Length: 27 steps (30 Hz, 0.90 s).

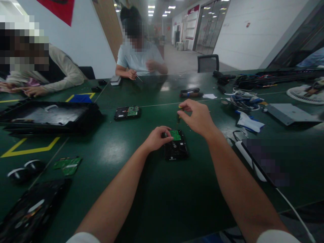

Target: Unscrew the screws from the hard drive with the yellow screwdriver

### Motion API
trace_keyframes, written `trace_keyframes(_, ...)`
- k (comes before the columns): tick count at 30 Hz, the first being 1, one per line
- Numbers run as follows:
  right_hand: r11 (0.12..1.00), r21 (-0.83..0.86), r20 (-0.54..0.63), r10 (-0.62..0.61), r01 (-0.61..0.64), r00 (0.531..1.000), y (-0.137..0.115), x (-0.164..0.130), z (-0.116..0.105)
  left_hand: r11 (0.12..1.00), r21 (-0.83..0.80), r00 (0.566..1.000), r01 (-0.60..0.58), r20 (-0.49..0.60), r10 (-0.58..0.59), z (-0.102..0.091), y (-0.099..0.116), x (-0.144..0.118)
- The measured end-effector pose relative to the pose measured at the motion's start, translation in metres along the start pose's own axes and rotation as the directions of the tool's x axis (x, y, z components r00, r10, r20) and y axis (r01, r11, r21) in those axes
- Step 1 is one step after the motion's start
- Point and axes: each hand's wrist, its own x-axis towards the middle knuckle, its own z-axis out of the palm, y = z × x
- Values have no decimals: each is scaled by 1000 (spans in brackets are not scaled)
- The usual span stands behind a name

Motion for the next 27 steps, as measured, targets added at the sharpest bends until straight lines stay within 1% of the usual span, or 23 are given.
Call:
trace_keyframes(3, 1000, -11, 5, -12, 12, 1000, -1, 0, 0, 1000, -2, 1000, 1, -3, -1, 0, 2, 0)
trace_keyframes(6, 999, -27, -38, 45, -46, 998, -2, 0, -1, 1000, -4, 1000, 6, -2, -6, -1, 3, -1)
trace_keyframes(8, 998, -14, -43, 66, -66, 997, -3, 0, -1, 1000, -10, 1000, 4, -4, -4, -1, 3, 0)
trace_keyframes(13, 1000, 13, 30, -1, 1, 1000, -3, -1, 0, 1000, -12, 1000, 11, -1, -11, 0, 1, 0)
trace_keyframes(18, 999, -8, -19, 32, -32, 999, -2, -1, 0, 1000, -17, 1000, -1, -5, 1, 1, -1, 1)
trace_keyframes(20, 1000, -8, -16, 24, -24, 1000, -2, 0, 0, 1000, -14, 1000, 5, -6, -5, 1, -1, 1)
trace_keyframes(24, 999, -31, 19, -32, 32, 999, -2, 0, -1, 1000, -8, 1000, 17, -5, -17, 1, 0, 0)
trace_keyframes(27, 999, -46, -12, -5, 4, 1000, -2, 0, -1, 1000, -17, 1000, 1, 0, -1, 0, 1, 1)
